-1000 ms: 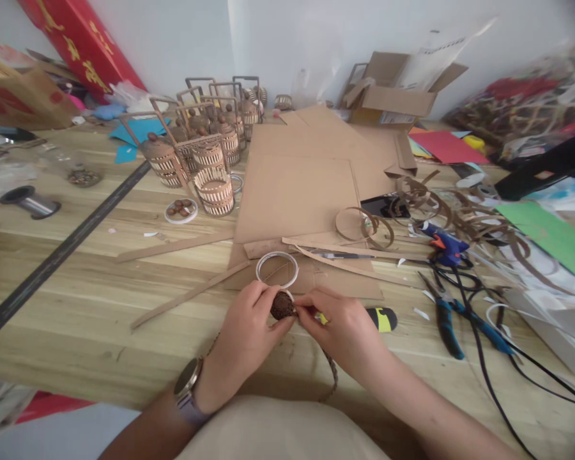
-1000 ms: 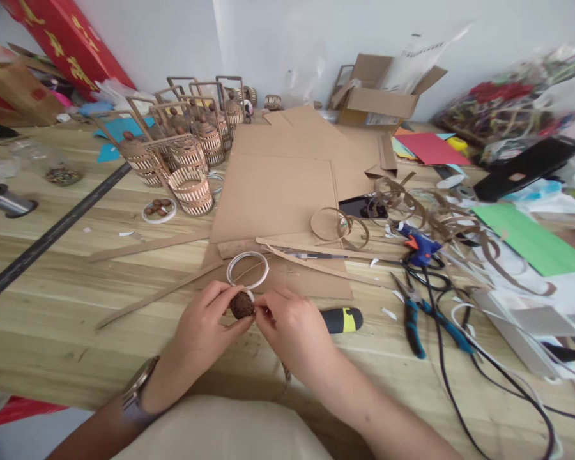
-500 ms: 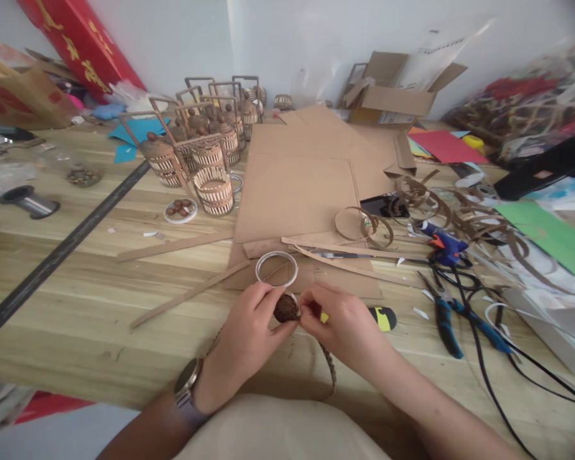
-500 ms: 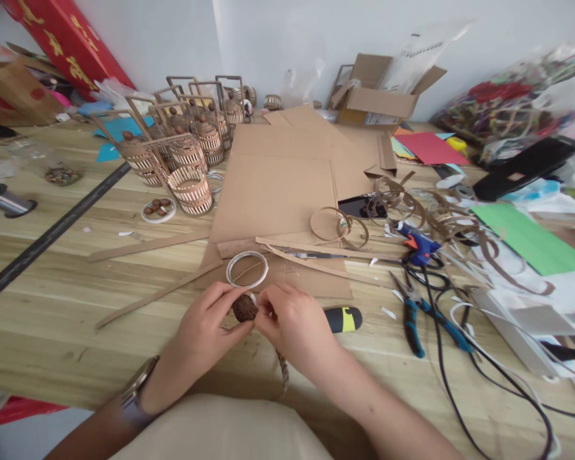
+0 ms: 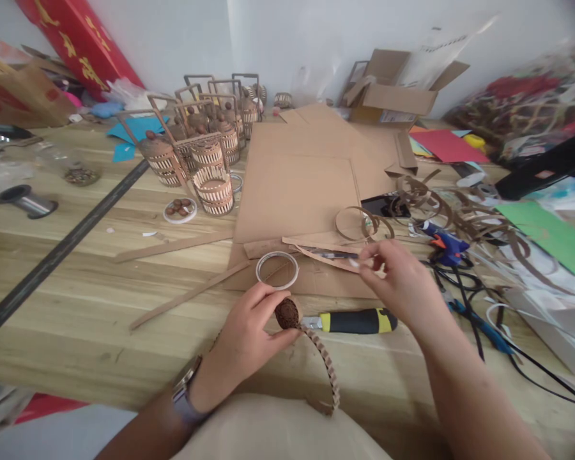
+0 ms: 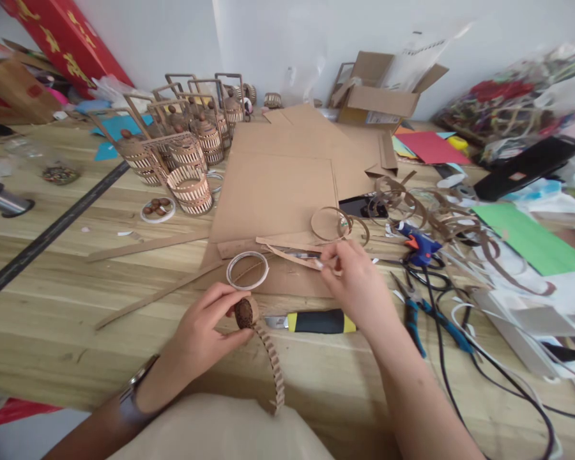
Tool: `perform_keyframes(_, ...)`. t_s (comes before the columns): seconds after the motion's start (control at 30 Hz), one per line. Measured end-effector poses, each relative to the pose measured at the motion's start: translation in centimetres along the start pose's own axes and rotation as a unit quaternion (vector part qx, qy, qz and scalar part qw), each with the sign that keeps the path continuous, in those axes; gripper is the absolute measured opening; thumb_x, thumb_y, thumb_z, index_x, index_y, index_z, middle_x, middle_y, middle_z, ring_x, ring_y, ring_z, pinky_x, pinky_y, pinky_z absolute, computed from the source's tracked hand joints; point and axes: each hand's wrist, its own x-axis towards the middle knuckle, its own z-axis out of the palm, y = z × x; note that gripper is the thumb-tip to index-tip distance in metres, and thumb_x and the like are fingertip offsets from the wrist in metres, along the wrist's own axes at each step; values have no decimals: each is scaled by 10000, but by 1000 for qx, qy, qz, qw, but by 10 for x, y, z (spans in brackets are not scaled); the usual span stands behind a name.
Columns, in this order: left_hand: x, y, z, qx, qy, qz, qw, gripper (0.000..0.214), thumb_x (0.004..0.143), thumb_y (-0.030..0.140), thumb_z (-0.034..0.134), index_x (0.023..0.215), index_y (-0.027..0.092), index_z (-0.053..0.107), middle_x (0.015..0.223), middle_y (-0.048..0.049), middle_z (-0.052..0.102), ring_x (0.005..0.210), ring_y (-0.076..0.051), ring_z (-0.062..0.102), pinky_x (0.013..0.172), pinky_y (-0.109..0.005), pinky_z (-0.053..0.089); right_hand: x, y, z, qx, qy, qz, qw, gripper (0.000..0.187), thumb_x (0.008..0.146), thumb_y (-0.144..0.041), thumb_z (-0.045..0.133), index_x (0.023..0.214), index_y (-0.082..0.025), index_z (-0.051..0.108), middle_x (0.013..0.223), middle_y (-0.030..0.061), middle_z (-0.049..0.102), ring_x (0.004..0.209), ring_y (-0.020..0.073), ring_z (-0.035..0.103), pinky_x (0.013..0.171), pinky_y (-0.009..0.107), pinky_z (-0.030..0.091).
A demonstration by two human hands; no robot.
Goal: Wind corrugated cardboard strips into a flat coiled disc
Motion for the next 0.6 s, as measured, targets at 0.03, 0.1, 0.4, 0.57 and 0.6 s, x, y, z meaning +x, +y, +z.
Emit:
perform_keyframes(0.03, 0, -1, 0, 1, -1, -2, 1000, 381, 765, 93, 721, 1135, 123, 635, 951, -92, 663, 821, -210, 664, 737, -339, 599, 1, 5, -7, -9, 14, 16, 1000, 37, 736, -205, 545, 750, -222, 575, 723, 29, 633, 599, 170, 574, 576, 284, 424)
perform_keyframes(0.1, 0, -1, 1, 1, -3, -6, 1000, 380, 775, 115, 720, 1145, 139, 633, 957, -90, 667, 815, -208, 665, 715, -332, 598, 1, 15, -20, -31, 28, 80, 996, 38, 730, -195, 555, 727, -229, 574, 655, 14, 622, 543, 162, 544, 550, 286, 399)
perform_keyframes(0.4, 2, -2, 0, 5, 18, -20, 1000, 309, 786, 153, 714, 1088, 168, 653, 915, -67, 659, 797, -202, 672, 717, -323, 591, -15, 49, -25, -263, 62, 46, 962, 231, 944, -282, 511, 902, -199, 722, 1129, 177, 721, 894, 322, 662, 720, 447, 438)
perform_keyframes(0.57, 4, -4, -1, -5, 38, -58, 998, 263, 757, 164, 739, 1012, 162, 674, 936, -86, 666, 829, -220, 684, 742, -341, 592, -29, 2, 12, 12, -30, -88, 996, 224, 945, -230, 511, 1029, -212, 718, 862, 76, 748, 785, 222, 691, 711, 347, 538)
perform_keyframes(0.6, 3, -5, -1, -5, 45, -66, 997, 279, 755, 162, 736, 1026, 163, 668, 981, -100, 679, 857, -229, 690, 748, -346, 595, -33, -11, 18, 45, -61, -98, 992, 216, 950, -243, 525, 1020, -207, 726, 823, 71, 742, 757, 214, 687, 696, 335, 540)
